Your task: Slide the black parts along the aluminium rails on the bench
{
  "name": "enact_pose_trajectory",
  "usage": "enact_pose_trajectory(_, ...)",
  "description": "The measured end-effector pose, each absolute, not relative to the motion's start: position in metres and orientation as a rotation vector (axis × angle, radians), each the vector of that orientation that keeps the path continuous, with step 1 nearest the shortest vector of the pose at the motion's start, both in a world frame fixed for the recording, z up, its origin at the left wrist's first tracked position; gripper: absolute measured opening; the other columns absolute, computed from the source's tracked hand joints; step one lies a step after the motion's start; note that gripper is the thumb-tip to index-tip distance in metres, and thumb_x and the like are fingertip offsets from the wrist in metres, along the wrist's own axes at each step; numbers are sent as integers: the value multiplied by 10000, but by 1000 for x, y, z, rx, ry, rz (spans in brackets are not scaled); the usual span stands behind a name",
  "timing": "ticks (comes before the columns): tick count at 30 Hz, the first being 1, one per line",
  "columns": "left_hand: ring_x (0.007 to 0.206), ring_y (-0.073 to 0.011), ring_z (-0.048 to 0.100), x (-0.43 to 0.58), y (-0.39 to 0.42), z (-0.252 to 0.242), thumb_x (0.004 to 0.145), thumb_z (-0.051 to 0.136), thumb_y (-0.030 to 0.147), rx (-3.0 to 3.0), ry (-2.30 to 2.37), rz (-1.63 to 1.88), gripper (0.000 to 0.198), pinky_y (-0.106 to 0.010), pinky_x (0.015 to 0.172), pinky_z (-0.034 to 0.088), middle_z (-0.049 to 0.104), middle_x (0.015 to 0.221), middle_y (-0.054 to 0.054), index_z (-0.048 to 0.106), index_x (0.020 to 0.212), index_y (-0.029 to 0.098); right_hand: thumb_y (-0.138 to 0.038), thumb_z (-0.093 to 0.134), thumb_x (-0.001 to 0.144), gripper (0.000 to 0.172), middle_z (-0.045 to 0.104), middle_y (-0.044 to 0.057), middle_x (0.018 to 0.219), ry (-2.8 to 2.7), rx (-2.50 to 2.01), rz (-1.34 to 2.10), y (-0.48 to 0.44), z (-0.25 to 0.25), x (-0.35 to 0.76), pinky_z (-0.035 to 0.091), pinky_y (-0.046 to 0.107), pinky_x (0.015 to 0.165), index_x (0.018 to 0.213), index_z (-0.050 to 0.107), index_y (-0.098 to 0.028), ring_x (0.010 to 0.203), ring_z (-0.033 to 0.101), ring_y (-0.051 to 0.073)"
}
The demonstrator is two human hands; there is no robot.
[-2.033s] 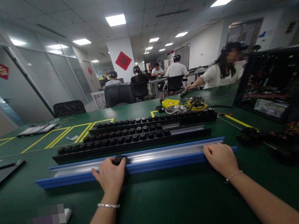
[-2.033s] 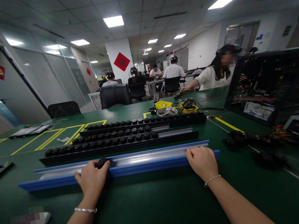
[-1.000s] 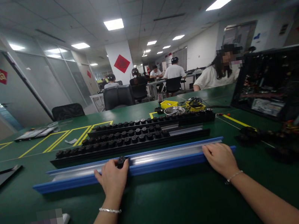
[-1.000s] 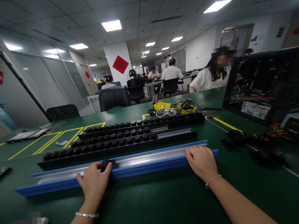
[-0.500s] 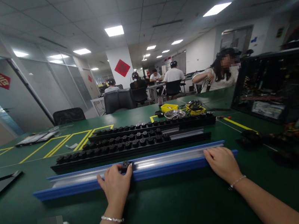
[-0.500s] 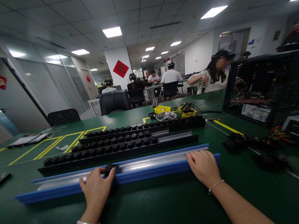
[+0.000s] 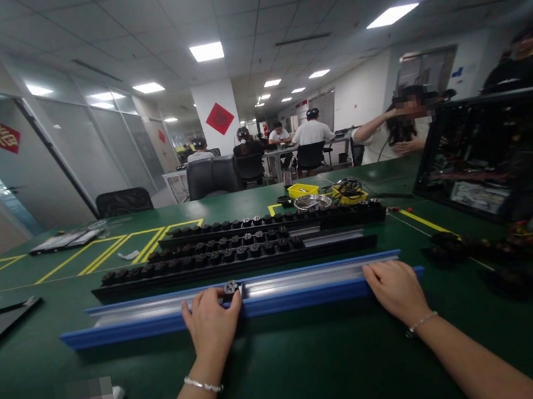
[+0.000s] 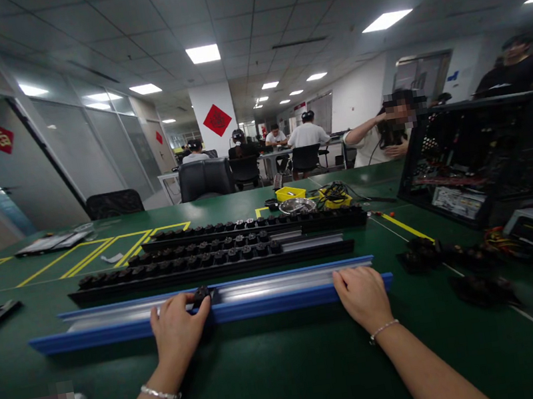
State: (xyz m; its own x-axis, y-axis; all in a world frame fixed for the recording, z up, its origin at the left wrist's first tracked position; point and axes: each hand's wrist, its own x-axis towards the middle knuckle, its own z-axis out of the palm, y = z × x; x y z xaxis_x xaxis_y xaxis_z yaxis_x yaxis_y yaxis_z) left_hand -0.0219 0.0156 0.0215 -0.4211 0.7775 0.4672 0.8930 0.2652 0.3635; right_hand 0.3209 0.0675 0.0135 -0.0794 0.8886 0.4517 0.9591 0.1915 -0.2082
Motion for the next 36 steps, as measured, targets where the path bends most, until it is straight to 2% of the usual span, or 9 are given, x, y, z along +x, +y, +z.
enact_pose_trajectory(7, 1010, -245, 514, -18, 13, 24, 707, 506, 488, -1632, -2296, -906, 296, -415, 1019, 185, 655, 908, -52, 602, 796, 222, -360, 285, 885, 405, 625, 35, 732, -1961, -1683, -162, 65, 15, 320, 322, 341, 796, 655, 580, -203, 761, 532, 185)
enact_pose_trajectory(11, 1002, -247, 518, -16, 12, 25, 724, 493, 474, -1679, -2259, -893, 303, -414, 983, 250, 653, 910, -58, 621, 815, 214, -352, 326, 870, 343, 639, 45, 806, -1934, -1602, -266, 68, 12, 321, 340, 333, 778, 742, 605, -199, 798, 538, 190)
enact_pose_trajectory(15, 1000, -254, 519, -15, 11, 23, 726, 502, 463, -1736, -2174, -873, 329, -413, 943, 316, 646, 953, -83, 637, 852, 191, -338, 366, 850, 298, 636, 56, 955, -1899, -1536, -363, 71, 8, 322, 339, 347, 850, 870, 625, -193, 924, 531, 201)
enact_pose_trajectory(20, 999, -260, 520, -13, 10, 20, 739, 506, 448, -1783, -2094, -858, 351, -412, 919, 355, 640, 974, -108, 639, 885, 157, -342, 347, 856, 344, 604, 57, 1114, -1901, -1600, -351, 70, 7, 319, 282, 409, 957, 1016, 616, -201, 1094, 473, 224)
enact_pose_trajectory(36, 1030, -251, 510, -15, 13, 13, 765, 521, 384, -1932, -1922, -927, 282, -415, 928, 372, 675, 918, -71, 648, 899, 171, -352, 325, 857, 370, 605, 51, 1139, -1901, -1644, -253, 69, 7, 318, 256, 459, 985, 1046, 613, -217, 1097, 486, 222)
